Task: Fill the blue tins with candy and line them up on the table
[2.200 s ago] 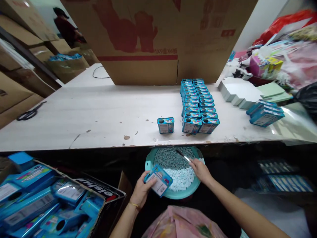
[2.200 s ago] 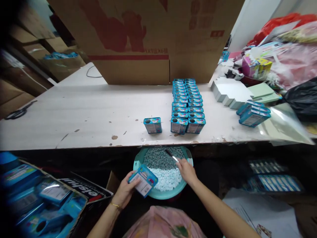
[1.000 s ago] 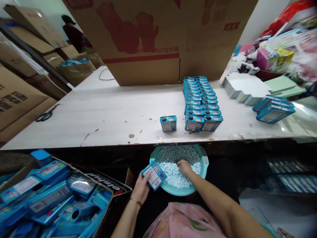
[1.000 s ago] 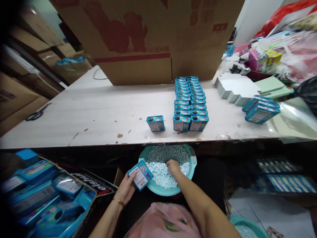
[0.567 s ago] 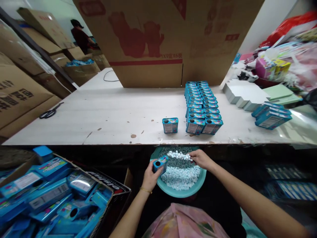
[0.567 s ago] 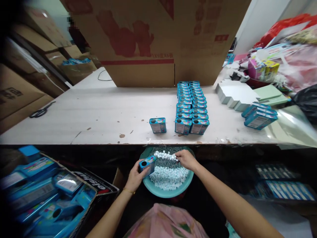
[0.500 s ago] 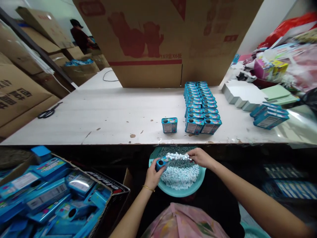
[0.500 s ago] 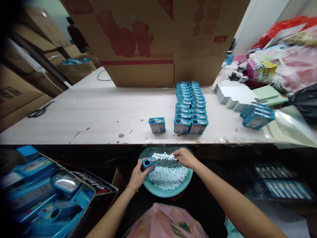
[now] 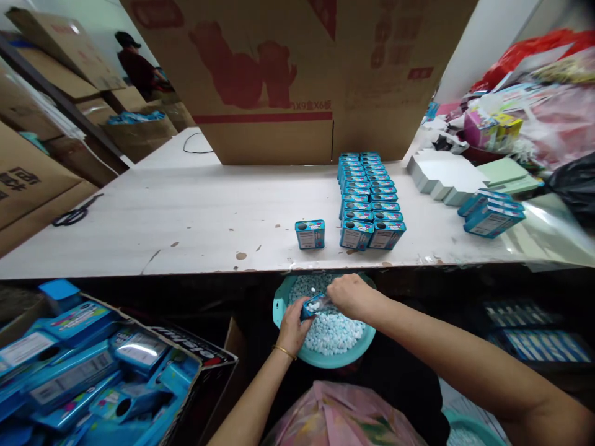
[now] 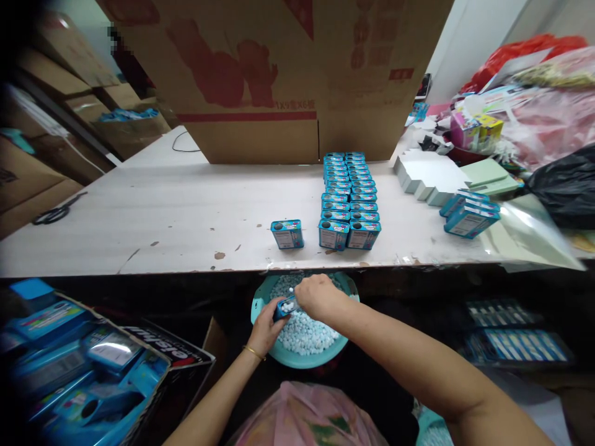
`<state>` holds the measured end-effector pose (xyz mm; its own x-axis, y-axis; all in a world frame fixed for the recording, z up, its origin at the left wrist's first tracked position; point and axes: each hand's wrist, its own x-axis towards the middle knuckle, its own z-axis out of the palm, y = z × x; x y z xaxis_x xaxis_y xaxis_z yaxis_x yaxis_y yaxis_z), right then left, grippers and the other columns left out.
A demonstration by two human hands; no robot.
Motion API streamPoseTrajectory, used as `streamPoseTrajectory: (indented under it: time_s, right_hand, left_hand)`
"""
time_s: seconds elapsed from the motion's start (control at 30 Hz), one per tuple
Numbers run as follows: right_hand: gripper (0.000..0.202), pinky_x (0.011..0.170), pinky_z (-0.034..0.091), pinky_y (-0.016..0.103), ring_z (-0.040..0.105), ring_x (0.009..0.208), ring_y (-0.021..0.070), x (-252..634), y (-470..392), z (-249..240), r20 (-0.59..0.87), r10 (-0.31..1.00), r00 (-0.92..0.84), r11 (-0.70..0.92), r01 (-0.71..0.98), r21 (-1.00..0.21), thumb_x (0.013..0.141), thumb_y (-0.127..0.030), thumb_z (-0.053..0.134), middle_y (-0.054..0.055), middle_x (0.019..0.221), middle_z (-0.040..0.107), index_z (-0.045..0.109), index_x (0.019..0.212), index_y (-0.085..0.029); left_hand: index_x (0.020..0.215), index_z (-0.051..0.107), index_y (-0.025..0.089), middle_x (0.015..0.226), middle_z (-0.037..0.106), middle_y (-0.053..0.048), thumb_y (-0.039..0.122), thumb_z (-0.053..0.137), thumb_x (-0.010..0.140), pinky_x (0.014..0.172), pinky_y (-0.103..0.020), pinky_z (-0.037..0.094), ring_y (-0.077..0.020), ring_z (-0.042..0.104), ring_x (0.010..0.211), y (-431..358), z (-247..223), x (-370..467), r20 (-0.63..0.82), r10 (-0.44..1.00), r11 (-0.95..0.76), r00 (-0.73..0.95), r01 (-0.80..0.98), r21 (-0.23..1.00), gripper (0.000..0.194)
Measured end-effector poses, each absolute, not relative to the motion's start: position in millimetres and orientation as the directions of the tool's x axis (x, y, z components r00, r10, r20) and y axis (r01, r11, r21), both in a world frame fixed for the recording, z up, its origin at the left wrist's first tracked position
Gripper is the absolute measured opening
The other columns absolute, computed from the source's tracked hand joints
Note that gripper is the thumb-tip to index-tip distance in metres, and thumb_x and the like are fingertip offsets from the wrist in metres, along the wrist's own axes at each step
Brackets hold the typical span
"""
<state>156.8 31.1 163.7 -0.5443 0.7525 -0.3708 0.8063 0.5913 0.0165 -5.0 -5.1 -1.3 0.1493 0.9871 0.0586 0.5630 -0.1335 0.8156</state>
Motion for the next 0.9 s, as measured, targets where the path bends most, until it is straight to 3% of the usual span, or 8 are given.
streamPoseTrajectory:
  time_s: [0.1, 0.2, 0.37, 0.57, 0.73, 0.9]
  right_hand:
    - [0.024, 0.064, 0.043, 0.029, 0.060, 0.077, 0.0215, 172.8, 31.8, 158.7, -0.317, 0.761, -0.566, 0.598, 0.801, 0.003, 0.074, -0.009, 0.040, 0.012, 0.082, 0.064, 0.061, 0.085, -0.014]
    - [0.026, 0.068, 0.041, 0.029, 0.059, 0.081, 0.0200, 205.5, 39.6, 132.7, -0.315, 0.817, -0.483, 0.497, 0.867, -0.039, 0.076, -0.010, 0.038, 0.010, 0.085, 0.063, 0.060, 0.087, -0.018]
    - [0.029, 0.071, 0.040, 0.031, 0.058, 0.086, 0.0233, 222.1, 40.4, 43.6, -0.438, 0.872, -0.218, 0.182, 0.975, -0.124, 0.075, -0.006, 0.037, 0.015, 0.088, 0.063, 0.063, 0.086, -0.013]
    - [0.034, 0.071, 0.041, 0.027, 0.058, 0.089, 0.0210, 154.5, 24.9, -39.9, -0.470, 0.859, -0.202, 0.036, 0.941, -0.337, 0.075, -0.008, 0.038, 0.010, 0.090, 0.066, 0.066, 0.091, -0.018]
    - [0.030, 0.066, 0.041, 0.020, 0.060, 0.080, 0.0137, 154.2, 34.6, -44.3, -0.431, 0.853, -0.296, -0.002, 0.822, -0.569, 0.073, -0.014, 0.044, 0.001, 0.086, 0.068, 0.066, 0.092, -0.022]
    - [0.030, 0.061, 0.040, 0.021, 0.057, 0.066, 0.0128, 194.0, 41.3, -4.4, -0.355, 0.873, -0.335, 0.007, 0.735, -0.678, 0.072, -0.016, 0.043, 0.001, 0.074, 0.066, 0.066, 0.091, -0.018]
  left_hand:
    - [0.104, 0.049, 0.019, 0.104, 0.056, -0.007, 0.024, 0.054, 0.070, 0.089, -0.037, 0.037, -0.0198, 0.050, 0.099, -4.9, -1.9, -6.5, 0.040, 0.990, -0.103, 0.132, 0.511, 0.853, 0.035]
    - [0.104, 0.049, 0.019, 0.100, 0.057, -0.005, 0.029, 0.054, 0.071, 0.087, -0.034, 0.039, -0.0188, 0.052, 0.095, -8.4, 4.7, -15.3, -0.015, 0.998, -0.013, 0.062, 0.425, 0.905, 0.034]
    - [0.102, 0.049, 0.019, 0.095, 0.059, -0.004, 0.035, 0.059, 0.067, 0.084, -0.032, 0.041, -0.0181, 0.055, 0.089, -19.1, 19.5, -41.9, -0.068, 0.987, 0.108, -0.146, 0.286, 0.952, 0.040]
    - [0.101, 0.050, 0.017, 0.094, 0.059, -0.005, 0.038, 0.059, 0.065, 0.083, -0.034, 0.042, -0.0194, 0.055, 0.087, -29.4, 20.6, -59.6, -0.101, 0.960, 0.177, -0.259, 0.288, 0.941, 0.042]
    - [0.102, 0.049, 0.018, 0.094, 0.059, -0.005, 0.039, 0.059, 0.065, 0.083, -0.036, 0.042, -0.0198, 0.055, 0.087, -30.3, 17.1, -67.1, -0.106, 0.951, 0.190, -0.292, 0.275, 0.943, 0.044]
    - [0.102, 0.049, 0.018, 0.095, 0.059, -0.005, 0.039, 0.059, 0.065, 0.083, -0.034, 0.041, -0.0193, 0.055, 0.088, -24.2, 19.3, -62.7, -0.083, 0.951, 0.170, -0.297, 0.282, 0.944, 0.044]
